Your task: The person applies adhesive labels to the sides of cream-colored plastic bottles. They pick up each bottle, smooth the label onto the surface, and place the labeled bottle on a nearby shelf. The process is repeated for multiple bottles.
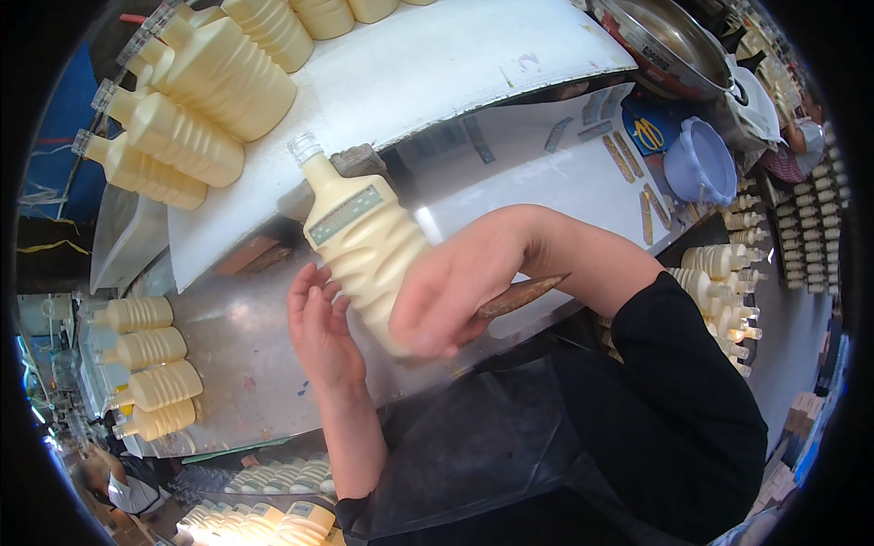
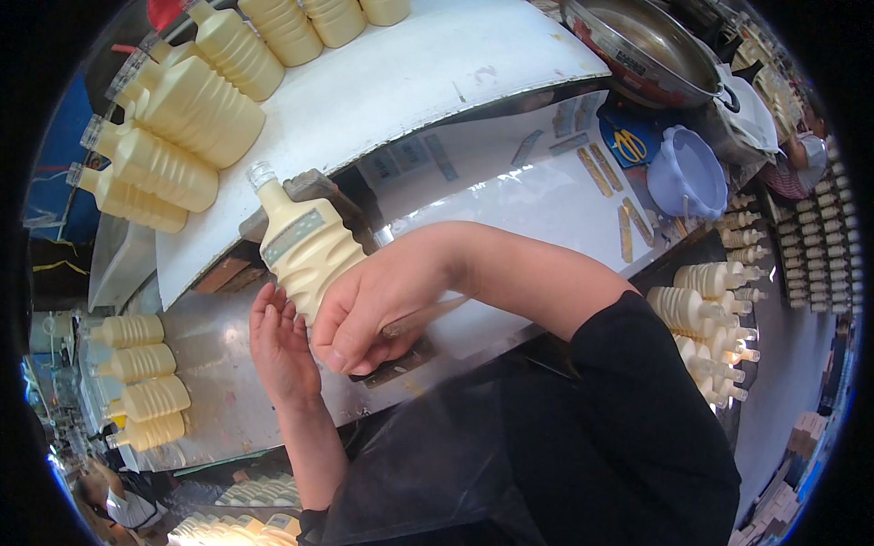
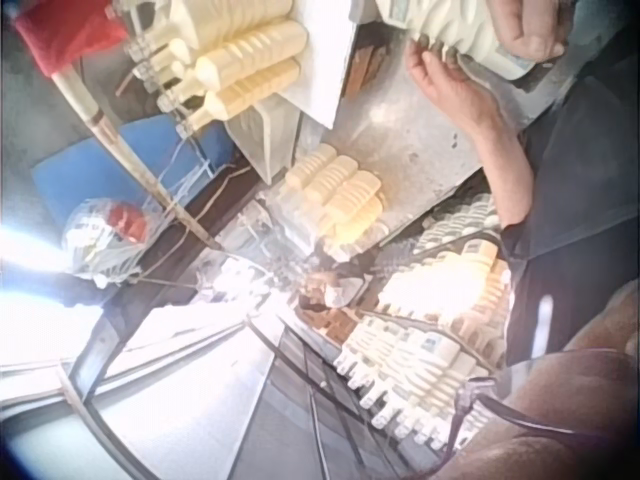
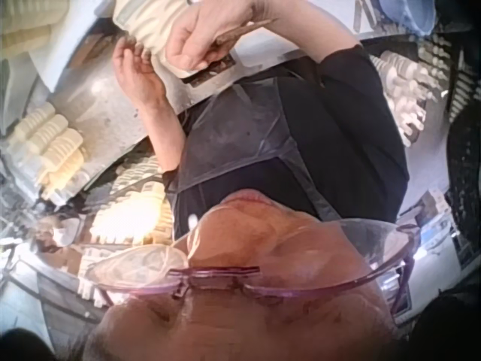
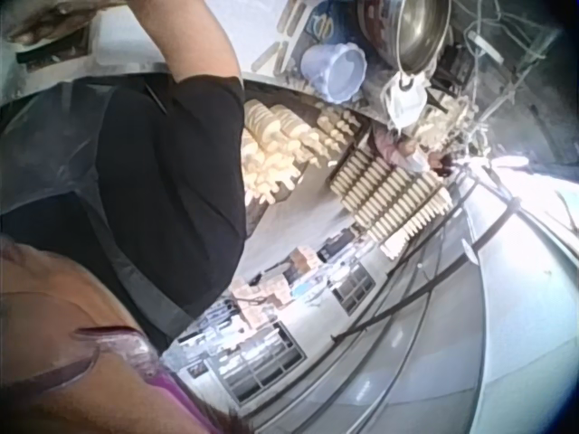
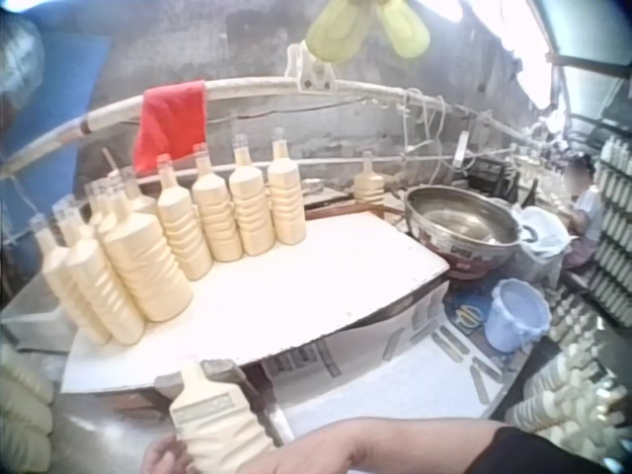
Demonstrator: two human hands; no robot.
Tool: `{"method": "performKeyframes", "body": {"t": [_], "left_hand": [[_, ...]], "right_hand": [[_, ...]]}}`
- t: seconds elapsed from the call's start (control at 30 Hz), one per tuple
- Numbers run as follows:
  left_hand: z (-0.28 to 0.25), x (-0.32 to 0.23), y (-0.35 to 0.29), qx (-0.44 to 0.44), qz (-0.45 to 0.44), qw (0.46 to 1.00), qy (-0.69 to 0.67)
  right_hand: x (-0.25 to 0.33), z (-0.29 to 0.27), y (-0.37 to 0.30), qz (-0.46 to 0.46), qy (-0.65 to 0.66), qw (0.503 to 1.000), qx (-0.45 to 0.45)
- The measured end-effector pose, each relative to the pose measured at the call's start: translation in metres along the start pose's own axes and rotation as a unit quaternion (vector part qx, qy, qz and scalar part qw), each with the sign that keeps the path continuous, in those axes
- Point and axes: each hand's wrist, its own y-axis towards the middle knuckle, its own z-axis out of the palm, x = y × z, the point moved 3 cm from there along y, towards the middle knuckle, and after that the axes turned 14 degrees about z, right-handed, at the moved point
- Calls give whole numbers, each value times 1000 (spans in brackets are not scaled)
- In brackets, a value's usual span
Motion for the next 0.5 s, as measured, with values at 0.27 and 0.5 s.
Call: {"method": "performKeyframes", "body": {"t": [0.27, 0.5], "left_hand": [[-1, 0, -1, 2, 1, 1000, -14], [-2, -3, -4, -3, 1, 1000, 1]], "right_hand": [[-5, -1, 7, -7, -39, 998, 40], [-5, 3, 9, 13, -48, 997, 64]]}}
